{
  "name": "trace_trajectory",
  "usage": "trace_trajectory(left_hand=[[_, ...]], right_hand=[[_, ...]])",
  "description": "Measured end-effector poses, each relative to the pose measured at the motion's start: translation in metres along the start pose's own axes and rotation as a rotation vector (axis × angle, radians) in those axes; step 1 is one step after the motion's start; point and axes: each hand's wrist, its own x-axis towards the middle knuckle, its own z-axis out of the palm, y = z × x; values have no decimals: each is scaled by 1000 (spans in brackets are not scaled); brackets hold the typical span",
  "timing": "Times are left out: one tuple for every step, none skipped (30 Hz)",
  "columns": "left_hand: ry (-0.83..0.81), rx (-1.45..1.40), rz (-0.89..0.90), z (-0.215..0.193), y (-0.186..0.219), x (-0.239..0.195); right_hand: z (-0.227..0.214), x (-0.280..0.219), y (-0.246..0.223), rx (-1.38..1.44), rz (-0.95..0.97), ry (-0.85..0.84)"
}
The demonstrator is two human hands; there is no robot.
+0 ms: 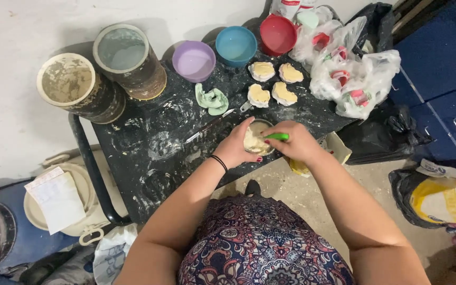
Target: Mixing dental stone in a bowl and applying it to dental impressions to create plaster models.
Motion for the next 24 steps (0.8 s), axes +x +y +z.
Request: trace_trajectory(left_hand=[[1, 0, -1, -2, 1, -1], [-6, 2, -8, -3, 2, -1], [-14, 4, -14, -4, 2, -1], [-13, 1, -17, -3, 4, -2], [-11, -9, -20, -2, 5, -3], [-7, -17, -23, -3, 7, -3], [-3, -18, -25, -2, 6, -1], [5, -12, -34, 0, 4, 0], [14, -7, -43, 3, 3, 1], [17, -6, -42, 2, 4, 1], [29, -5, -46, 1, 5, 1], [38, -5, -52, 2, 6, 0], [36, -5, -52, 4, 7, -1], [53, 3, -60, 4, 9, -1], [69, 12, -67, 5, 11, -2], [68, 13, -68, 6, 10, -2], [77, 10, -59, 6, 9, -2], [88, 7, -49, 6, 7, -1], [88, 8, -50, 7, 6, -1], [93, 6, -56, 8, 5, -1], [98, 4, -62, 8, 3, -1], [101, 3, -62, 8, 5, -1], [101, 9, -63, 8, 7, -2], [100, 16, -64, 8, 8, -2]], right_hand=[[-2, 0, 6, 1, -1, 0], [-5, 0, 13, 3, 30, -2], [-7, 0, 20, 5, 61, -3], [-10, -3, 16, 5, 61, -7], [-13, -6, 11, 12, 106, -12], [-16, -8, 7, 18, 148, -16], [-13, -8, 6, 19, 144, -18], [-9, -11, 5, 41, 174, -35], [-4, -14, 4, 64, 205, -51], [1, -12, 9, 64, 202, -51], [5, -10, 16, 41, 178, -31], [11, -11, 21, 20, 158, -12], [12, -6, 23, 21, 160, -12], [13, -1, 25, 39, 125, -24], [14, 4, 26, 58, 91, -35], [9, 8, 26, 59, 92, -34], [4, 12, 26, 58, 109, -50], [-1, 17, 25, 56, 125, -65], [-4, 15, 22, 57, 124, -65], [-9, 13, 18, 37, 119, -53], [-13, 12, 14, 17, 113, -42], [-14, 8, 14, 16, 112, -44], [-15, 4, 14, 36, 136, -48], [-15, 0, 14, 57, 161, -51]])
